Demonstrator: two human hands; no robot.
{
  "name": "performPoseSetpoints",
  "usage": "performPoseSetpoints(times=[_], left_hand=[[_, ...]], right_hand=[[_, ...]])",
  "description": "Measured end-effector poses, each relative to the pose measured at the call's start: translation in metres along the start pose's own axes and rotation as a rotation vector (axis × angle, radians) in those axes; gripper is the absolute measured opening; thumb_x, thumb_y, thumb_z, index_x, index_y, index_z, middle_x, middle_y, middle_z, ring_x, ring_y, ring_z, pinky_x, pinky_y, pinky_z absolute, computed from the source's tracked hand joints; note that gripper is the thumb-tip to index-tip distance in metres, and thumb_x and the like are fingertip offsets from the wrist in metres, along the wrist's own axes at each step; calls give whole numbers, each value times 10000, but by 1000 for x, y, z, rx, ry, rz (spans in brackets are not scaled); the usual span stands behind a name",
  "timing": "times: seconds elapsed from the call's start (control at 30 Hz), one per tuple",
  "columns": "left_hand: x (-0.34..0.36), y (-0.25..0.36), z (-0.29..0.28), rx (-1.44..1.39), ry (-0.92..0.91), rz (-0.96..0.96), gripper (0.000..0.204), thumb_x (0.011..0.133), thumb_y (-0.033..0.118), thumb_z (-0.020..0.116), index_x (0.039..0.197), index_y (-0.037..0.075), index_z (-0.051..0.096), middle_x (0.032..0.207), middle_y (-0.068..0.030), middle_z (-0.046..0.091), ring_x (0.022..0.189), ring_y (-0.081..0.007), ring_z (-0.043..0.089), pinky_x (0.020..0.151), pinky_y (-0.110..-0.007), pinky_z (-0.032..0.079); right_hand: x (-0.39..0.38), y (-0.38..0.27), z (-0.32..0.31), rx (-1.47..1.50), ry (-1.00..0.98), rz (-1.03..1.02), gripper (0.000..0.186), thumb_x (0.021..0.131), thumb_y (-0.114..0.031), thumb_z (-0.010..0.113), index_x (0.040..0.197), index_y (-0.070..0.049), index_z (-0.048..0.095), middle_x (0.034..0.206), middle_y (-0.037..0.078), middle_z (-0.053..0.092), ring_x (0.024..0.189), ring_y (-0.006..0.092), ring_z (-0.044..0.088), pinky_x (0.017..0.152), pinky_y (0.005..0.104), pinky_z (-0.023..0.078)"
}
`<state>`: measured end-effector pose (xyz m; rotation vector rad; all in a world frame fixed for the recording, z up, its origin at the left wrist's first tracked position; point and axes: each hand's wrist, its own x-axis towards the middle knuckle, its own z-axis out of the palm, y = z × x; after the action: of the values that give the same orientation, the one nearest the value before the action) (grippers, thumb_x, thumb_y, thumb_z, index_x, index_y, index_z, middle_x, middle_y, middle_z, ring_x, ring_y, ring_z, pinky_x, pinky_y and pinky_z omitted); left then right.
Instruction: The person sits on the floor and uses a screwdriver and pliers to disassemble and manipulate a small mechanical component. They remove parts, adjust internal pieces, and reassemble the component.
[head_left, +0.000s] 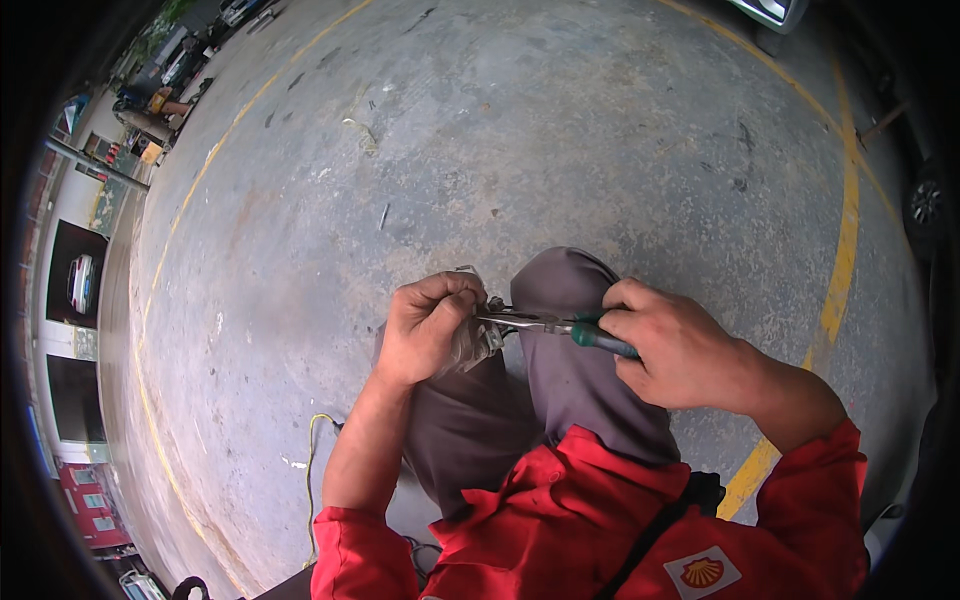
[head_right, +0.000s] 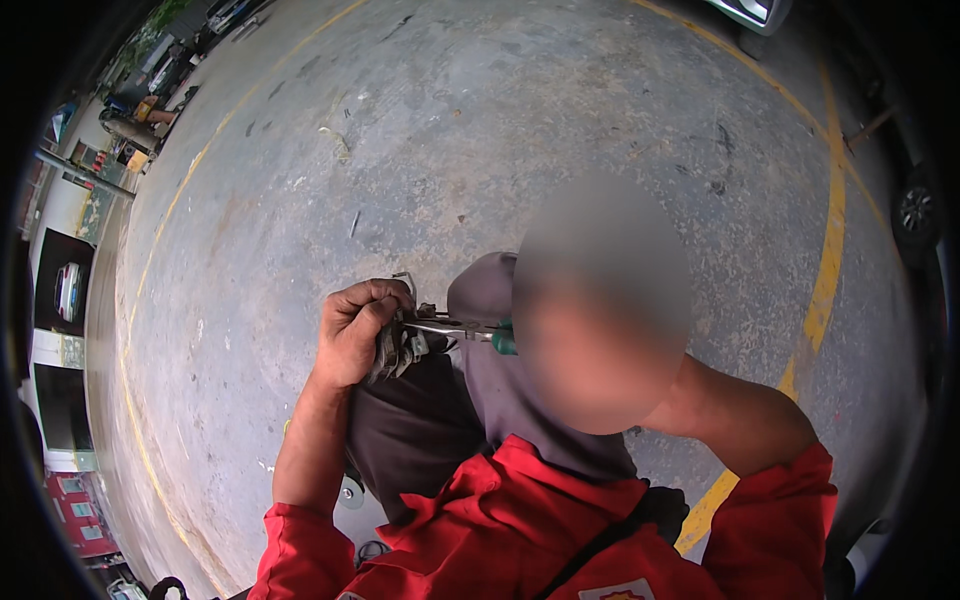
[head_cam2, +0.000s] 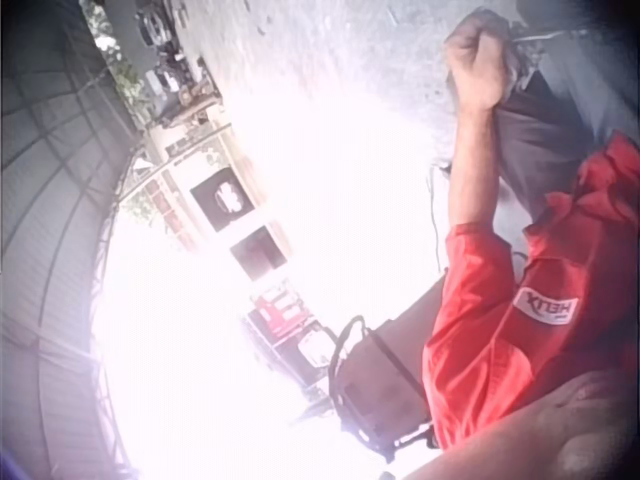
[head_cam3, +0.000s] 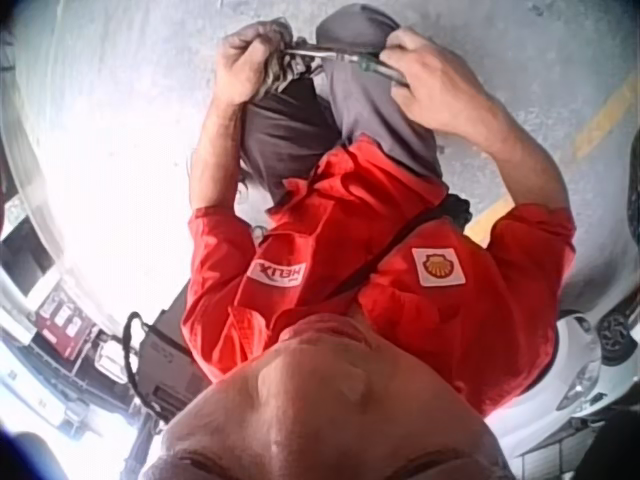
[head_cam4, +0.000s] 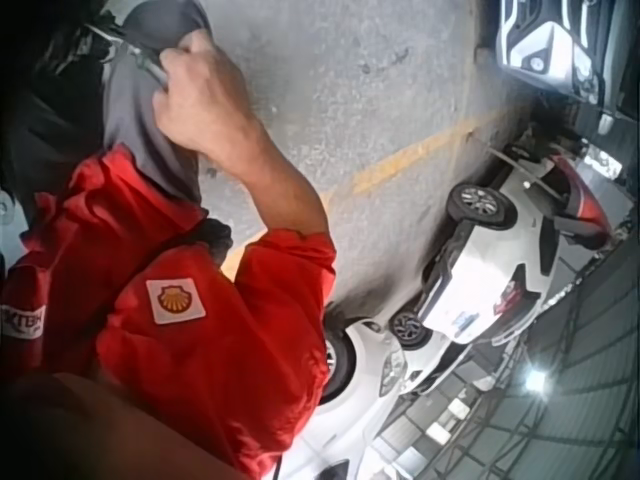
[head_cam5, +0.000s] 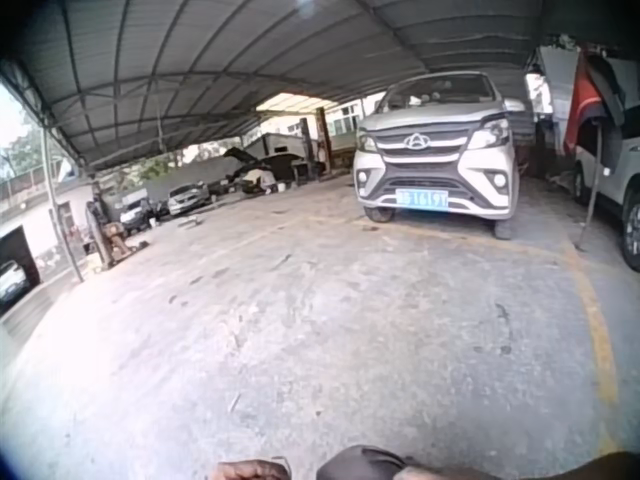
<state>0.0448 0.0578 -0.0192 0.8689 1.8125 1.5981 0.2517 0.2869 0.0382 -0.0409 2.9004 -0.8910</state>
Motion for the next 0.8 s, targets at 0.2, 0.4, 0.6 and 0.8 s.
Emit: performPoseSetpoints(times=[0.2,0.4,0.6,0.8], left_hand=[[2,0,1,4,-11,16,214,951,33,530,971,-67,718,942,-84,714,894,-142,631,817,-288,505],[-1,-1,-3,29,-51,13,200,949,-17,545,1035,-58,721,998,-88,705,933,-138,627,856,-296,507],[-2,1,1,207,-45,99,246,875,-1,595,1083,-22,724,1011,-127,697,982,-225,666,875,-335,517],[-9,20,3,473,-296,380,621,581,146,836,1163,30,652,1116,-136,631,1053,-308,638,933,-382,507]], right_hand=[[8,34,32,-75,353,-352,402,994,-102,585,1372,25,528,1321,105,590,1160,200,601,1041,328,471],[-4,14,-6,120,-62,-19,167,923,-108,667,1039,3,622,1081,192,657,1027,390,641,882,460,522],[-5,28,-7,177,-97,-51,190,905,-132,703,944,10,583,915,224,641,905,464,629,783,526,499],[-14,35,-2,212,-128,-79,207,907,-145,710,944,15,583,860,231,645,847,483,629,740,537,498]])
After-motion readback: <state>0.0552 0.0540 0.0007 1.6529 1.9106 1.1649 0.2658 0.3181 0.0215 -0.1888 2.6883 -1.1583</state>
